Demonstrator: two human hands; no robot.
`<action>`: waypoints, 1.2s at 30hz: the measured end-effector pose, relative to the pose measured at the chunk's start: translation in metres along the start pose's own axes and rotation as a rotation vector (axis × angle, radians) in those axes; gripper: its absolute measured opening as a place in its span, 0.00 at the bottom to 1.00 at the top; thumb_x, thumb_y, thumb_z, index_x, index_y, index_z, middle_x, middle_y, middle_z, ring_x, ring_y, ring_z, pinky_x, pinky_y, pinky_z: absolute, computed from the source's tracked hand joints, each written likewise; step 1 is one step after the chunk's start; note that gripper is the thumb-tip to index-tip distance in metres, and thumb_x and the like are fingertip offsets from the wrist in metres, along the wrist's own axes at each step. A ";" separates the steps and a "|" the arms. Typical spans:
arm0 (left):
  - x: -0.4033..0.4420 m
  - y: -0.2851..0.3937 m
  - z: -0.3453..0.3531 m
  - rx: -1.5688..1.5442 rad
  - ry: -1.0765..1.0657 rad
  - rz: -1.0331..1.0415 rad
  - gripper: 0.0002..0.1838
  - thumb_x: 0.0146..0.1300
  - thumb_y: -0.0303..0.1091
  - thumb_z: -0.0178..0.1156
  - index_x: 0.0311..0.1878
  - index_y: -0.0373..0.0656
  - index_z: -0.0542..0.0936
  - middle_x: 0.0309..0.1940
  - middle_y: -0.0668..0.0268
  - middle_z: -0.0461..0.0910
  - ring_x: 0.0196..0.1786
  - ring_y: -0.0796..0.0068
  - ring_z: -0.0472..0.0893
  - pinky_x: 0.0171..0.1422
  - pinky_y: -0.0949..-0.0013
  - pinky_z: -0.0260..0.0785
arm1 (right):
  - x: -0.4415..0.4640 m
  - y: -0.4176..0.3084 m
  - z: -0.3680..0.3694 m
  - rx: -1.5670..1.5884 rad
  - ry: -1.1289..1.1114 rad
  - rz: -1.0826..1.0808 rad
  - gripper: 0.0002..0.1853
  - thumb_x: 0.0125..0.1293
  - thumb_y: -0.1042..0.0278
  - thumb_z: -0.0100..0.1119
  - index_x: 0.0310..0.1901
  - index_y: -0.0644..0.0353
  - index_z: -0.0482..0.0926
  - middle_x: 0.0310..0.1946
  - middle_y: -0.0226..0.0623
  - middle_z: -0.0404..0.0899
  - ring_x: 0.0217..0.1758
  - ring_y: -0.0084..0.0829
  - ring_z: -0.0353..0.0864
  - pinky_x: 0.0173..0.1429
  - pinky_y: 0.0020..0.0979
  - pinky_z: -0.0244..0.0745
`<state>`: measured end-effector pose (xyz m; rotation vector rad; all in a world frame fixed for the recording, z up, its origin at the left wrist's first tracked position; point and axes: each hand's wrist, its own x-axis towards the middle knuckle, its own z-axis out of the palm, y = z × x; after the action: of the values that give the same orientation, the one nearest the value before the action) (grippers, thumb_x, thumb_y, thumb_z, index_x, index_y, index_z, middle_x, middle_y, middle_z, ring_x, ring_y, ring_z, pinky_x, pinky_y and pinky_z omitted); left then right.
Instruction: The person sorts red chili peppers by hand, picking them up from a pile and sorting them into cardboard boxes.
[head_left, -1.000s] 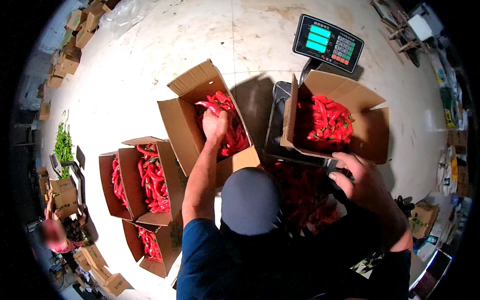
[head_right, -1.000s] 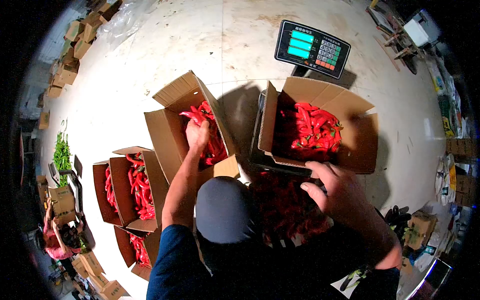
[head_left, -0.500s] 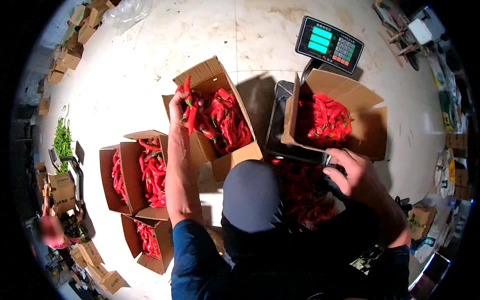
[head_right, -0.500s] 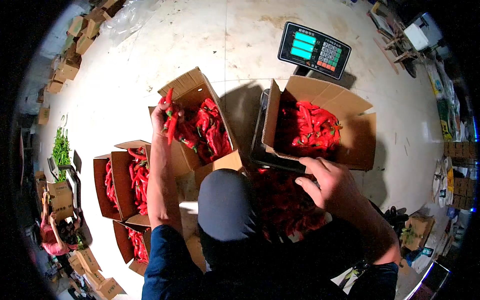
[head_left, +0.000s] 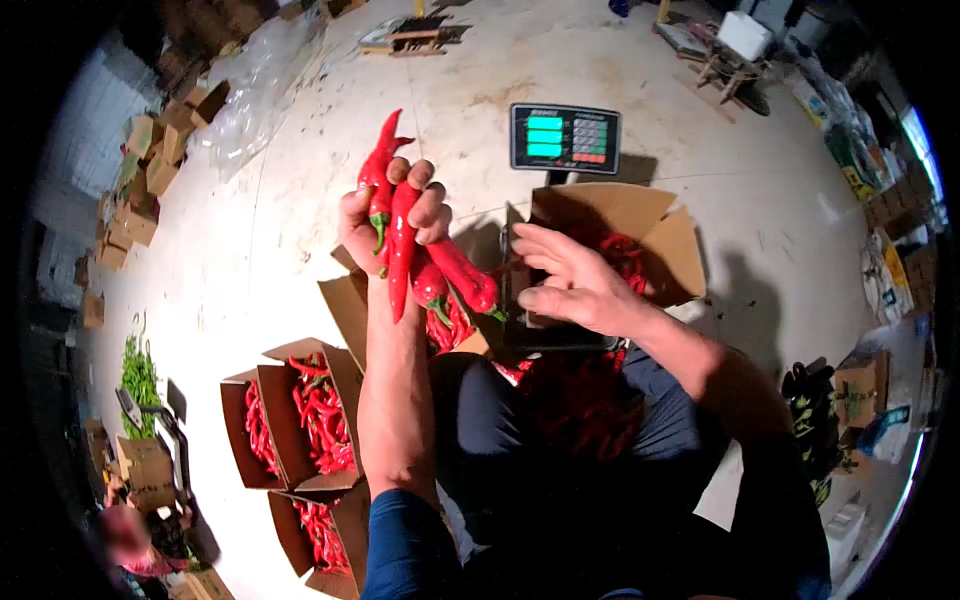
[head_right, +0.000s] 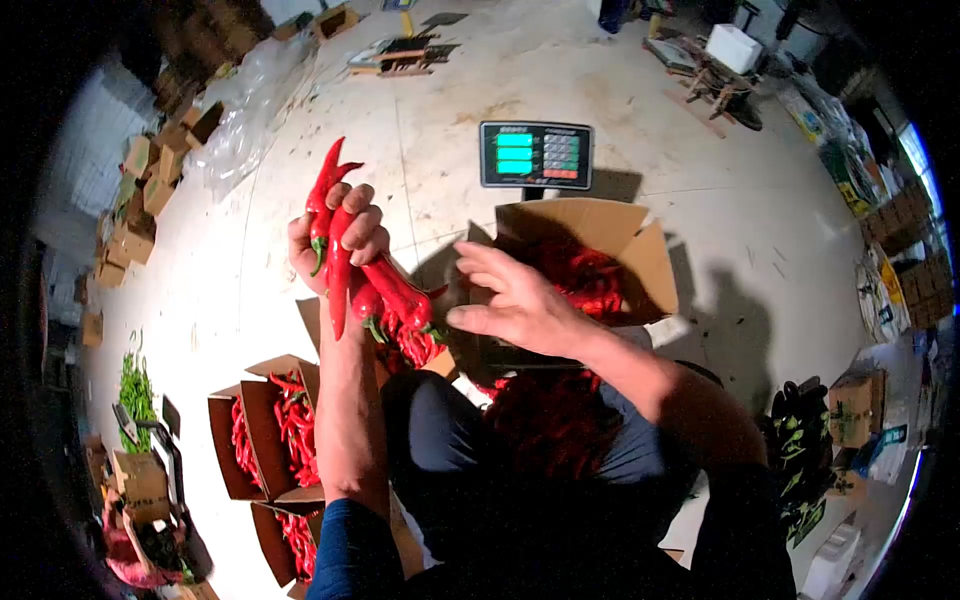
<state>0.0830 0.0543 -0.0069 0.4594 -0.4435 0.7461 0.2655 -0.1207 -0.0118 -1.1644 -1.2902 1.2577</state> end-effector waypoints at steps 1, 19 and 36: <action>0.004 -0.010 0.004 -0.009 0.000 -0.024 0.16 0.66 0.40 0.55 0.47 0.38 0.69 0.43 0.58 0.69 0.34 0.73 0.71 0.34 0.70 0.69 | 0.002 0.001 0.001 0.013 0.016 -0.065 0.50 0.61 0.51 0.72 0.73 0.73 0.54 0.70 0.62 0.62 0.75 0.49 0.61 0.74 0.45 0.60; 0.004 -0.050 -0.030 -0.080 0.423 0.117 0.14 0.64 0.41 0.54 0.37 0.38 0.78 0.36 0.56 0.78 0.34 0.64 0.76 0.32 0.67 0.66 | 0.005 0.002 -0.003 0.078 0.080 0.202 0.12 0.66 0.64 0.58 0.28 0.61 0.72 0.19 0.27 0.72 0.20 0.16 0.67 0.23 0.23 0.60; -0.004 -0.045 0.000 0.657 0.589 -0.243 0.15 0.49 0.27 0.59 0.42 0.34 0.77 0.32 0.57 0.79 0.29 0.62 0.81 0.35 0.66 0.74 | 0.015 -0.002 -0.042 0.851 -0.025 0.144 0.19 0.65 0.64 0.49 0.49 0.71 0.76 0.23 0.37 0.75 0.31 0.37 0.76 0.41 0.38 0.73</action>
<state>0.1127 0.0232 -0.0203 0.8518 0.4238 0.7406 0.3064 -0.1016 -0.0088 -0.6211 -0.5595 1.6885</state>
